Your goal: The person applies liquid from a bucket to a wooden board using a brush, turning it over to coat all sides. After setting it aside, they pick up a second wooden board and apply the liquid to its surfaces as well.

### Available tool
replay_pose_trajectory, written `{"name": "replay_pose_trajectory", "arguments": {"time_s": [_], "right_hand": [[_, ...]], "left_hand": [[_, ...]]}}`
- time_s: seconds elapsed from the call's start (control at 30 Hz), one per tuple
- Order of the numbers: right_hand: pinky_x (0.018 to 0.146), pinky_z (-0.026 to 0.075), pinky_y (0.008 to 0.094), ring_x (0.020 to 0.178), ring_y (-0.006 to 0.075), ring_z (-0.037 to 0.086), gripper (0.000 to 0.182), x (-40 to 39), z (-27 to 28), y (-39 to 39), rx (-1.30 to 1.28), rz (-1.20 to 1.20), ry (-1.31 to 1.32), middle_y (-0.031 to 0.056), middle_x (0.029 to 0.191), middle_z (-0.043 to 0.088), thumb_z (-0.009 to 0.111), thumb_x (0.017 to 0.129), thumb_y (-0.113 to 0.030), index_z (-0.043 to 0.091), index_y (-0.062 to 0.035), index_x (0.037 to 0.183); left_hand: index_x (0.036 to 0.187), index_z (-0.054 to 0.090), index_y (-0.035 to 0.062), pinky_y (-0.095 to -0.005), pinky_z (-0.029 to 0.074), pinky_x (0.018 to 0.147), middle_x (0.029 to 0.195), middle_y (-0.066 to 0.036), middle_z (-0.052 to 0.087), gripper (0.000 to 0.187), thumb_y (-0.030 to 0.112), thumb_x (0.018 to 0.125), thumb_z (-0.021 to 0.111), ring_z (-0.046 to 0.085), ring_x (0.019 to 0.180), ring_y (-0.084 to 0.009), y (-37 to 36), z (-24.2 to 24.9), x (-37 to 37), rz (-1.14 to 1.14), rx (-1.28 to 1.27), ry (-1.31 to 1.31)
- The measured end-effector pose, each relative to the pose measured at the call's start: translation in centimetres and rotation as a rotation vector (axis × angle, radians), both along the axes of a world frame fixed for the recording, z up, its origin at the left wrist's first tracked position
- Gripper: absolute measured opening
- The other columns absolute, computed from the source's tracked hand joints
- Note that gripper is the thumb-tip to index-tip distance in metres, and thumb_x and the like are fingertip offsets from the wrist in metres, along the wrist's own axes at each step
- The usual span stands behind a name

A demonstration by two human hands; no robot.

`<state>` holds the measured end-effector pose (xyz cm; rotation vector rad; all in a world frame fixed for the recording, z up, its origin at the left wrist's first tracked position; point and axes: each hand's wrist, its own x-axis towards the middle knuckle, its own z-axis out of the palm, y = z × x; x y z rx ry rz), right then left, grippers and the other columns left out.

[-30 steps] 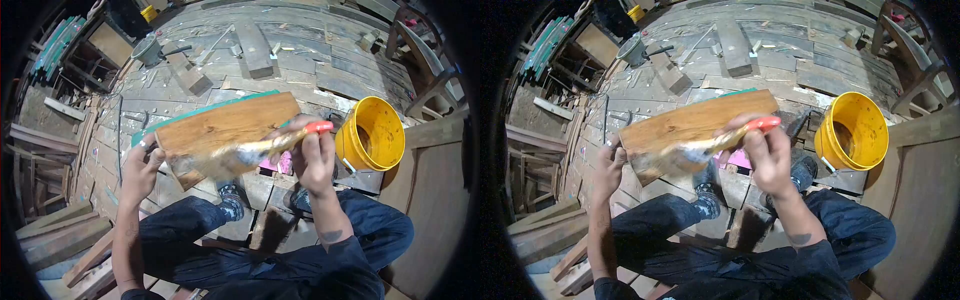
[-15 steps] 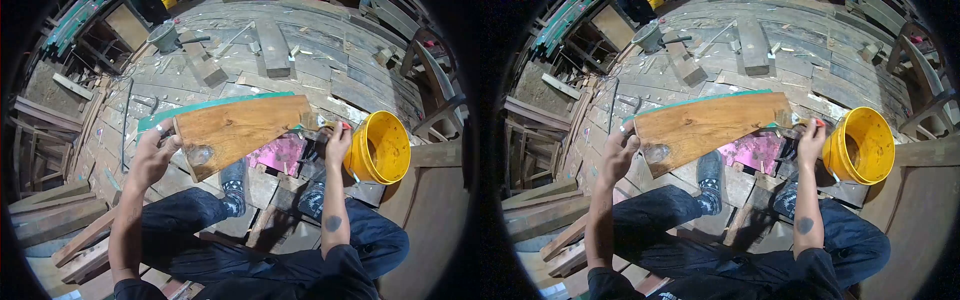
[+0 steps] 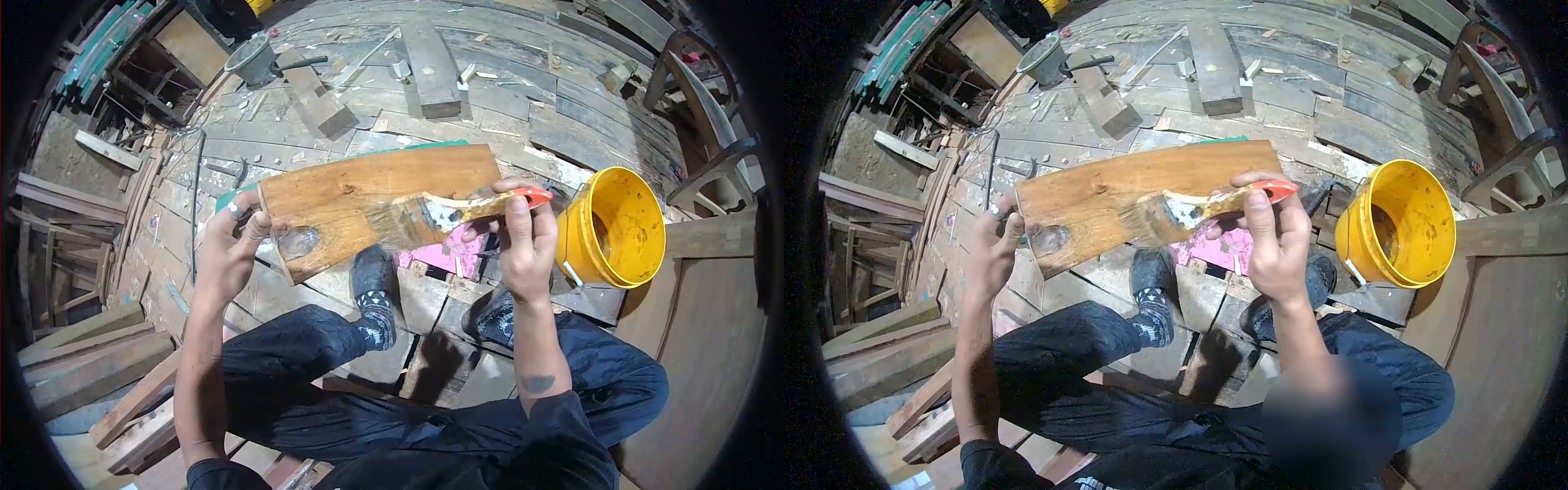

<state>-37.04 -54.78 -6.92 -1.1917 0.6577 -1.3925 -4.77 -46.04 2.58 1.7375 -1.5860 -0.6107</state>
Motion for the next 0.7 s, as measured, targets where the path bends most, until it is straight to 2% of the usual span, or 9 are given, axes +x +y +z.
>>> {"name": "replay_pose_trajectory", "arguments": {"time_s": [0.03, 0.1, 0.23, 0.37, 0.43, 0.5, 0.57, 0.63, 0.7], "right_hand": [[0.063, 0.058, 0.0332, 0.072, 0.0225, 0.068, 0.025, 0.1, -0.1, 0.0, -0.002, 0.008, -0.002, 0.0157, 0.093, 0.065, 0.045, 0.103, -0.018, 0.052, 0.002, 0.116], [0.064, 0.06, 0.0361, 0.073, 0.0253, 0.068, 0.028, 0.6, -0.1, 0.0, 0.135, 0.087, -0.247, 0.0184, 0.095, 0.065, 0.041, 0.104, -0.021, 0.051, 0.0015, 0.117], [0.067, 0.06, 0.0363, 0.08, 0.0242, 0.068, 0.029, 0.1, -0.5, -0.8, 0.156, 0.047, -0.325, 0.0184, 0.101, 0.065, 0.041, 0.105, -0.023, 0.051, 0.0008, 0.118], [0.072, 0.059, 0.0329, 0.085, 0.019, 0.066, 0.026, -1.0, -0.7, -1.9, 0.086, -0.051, -0.071, 0.0132, 0.103, 0.062, 0.044, 0.104, -0.018, 0.052, 0.0014, 0.119], [0.074, 0.059, 0.032, 0.086, 0.0169, 0.065, 0.024, -1.3, -1.4, -2.7, -0.079, -0.267, 0.209, 0.0121, 0.102, 0.062, 0.048, 0.102, -0.015, 0.054, 0.0019, 0.118], [0.076, 0.059, 0.0309, 0.09, 0.0175, 0.065, 0.025, -2.1, -2.1, -3.7, -0.089, -0.35, 0.242, 0.0118, 0.105, 0.062, 0.05, 0.102, -0.014, 0.055, 0.0032, 0.119], [0.077, 0.059, 0.0315, 0.094, 0.0186, 0.064, 0.027, -3.3, -1.4, -4.2, 0.004, -0.376, 0.141, 0.0122, 0.108, 0.061, 0.049, 0.103, -0.016, 0.055, 0.0037, 0.12], [0.08, 0.058, 0.0339, 0.096, 0.0197, 0.064, 0.03, -4.4, -0.3, -4.5, -0.009, -0.444, 0.155, 0.0113, 0.109, 0.062, 0.049, 0.103, -0.018, 0.055, 0.0044, 0.121], [0.081, 0.057, 0.0312, 0.098, 0.0178, 0.063, 0.028, -5.7, 0.9, -4.9, -0.067, -0.48, 0.133, 0.0105, 0.112, 0.062, 0.05, 0.102, -0.016, 0.056, 0.0033, 0.121]], "left_hand": [[0.12, 0.061, -0.0004, -0.0299, 0.046, 0.089, 0.104, -0.009, 0.067, 0.045, 0.039, 0.096, 0.06, 0.059, 0.1, -0.0153, 0.0, 0.1, -0.1, 0.008, -0.002, -0.002], [0.12, 0.06, -0.0003, -0.0287, 0.046, 0.087, 0.102, -0.009, 0.067, 0.045, 0.037, 0.095, 0.063, 0.059, 0.097, -0.0138, 0.3, 0.1, -0.6, 0.017, 0.013, 0.101], [0.116, 0.06, -0.0005, -0.0281, 0.047, 0.081, 0.092, -0.006, 0.064, 0.04, 0.032, 0.093, 0.066, 0.058, 0.088, -0.0112, 0.3, 0.1, -0.6, -0.042, 0.033, 0.055], [0.11, 0.063, -0.0027, -0.0276, 0.048, 0.076, 0.084, -0.008, 0.064, 0.038, 0.03, 0.091, 0.068, 0.06, 0.081, -0.0135, 0.2, 0.7, -1.6, -0.039, -0.064, 0.03], [0.109, 0.064, -0.0037, -0.0293, 0.049, 0.075, 0.083, -0.009, 0.064, 0.037, 0.03, 0.092, 0.066, 0.061, 0.079, -0.0149, 0.2, 0.7, -1.5, -0.022, -0.095, -0.035], [0.108, 0.064, -0.0042, -0.0303, 0.05, 0.071, 0.081, -0.009, 0.064, 0.036, 0.029, 0.093, 0.063, 0.061, 0.076, -0.0155, 0.3, 1.4, -2.0, -0.054, -0.095, 0.001], [0.108, 0.063, -0.0047, -0.0308, 0.051, 0.068, 0.081, -0.012, 0.065, 0.037, 0.03, 0.095, 0.061, 0.062, 0.076, -0.0159, 0.5, 2.2, -2.5, -0.026, -0.063, 0.012], [0.115, 0.059, -0.0033, -0.0276, 0.047, 0.085, 0.092, -0.009, 0.065, 0.032, 0.023, 0.098, 0.056, 0.061, 0.09, -0.0138, 1.0, 3.6, -3.2, 0.021, 0.15, -0.056], [0.114, 0.059, -0.0039, -0.028, 0.048, 0.079, 0.09, -0.009, 0.066, 0.032, 0.023, 0.097, 0.056, 0.061, 0.085, -0.0131, 0.7, 1.3, -2.0, 0.039, 0.101, -0.007]]}}
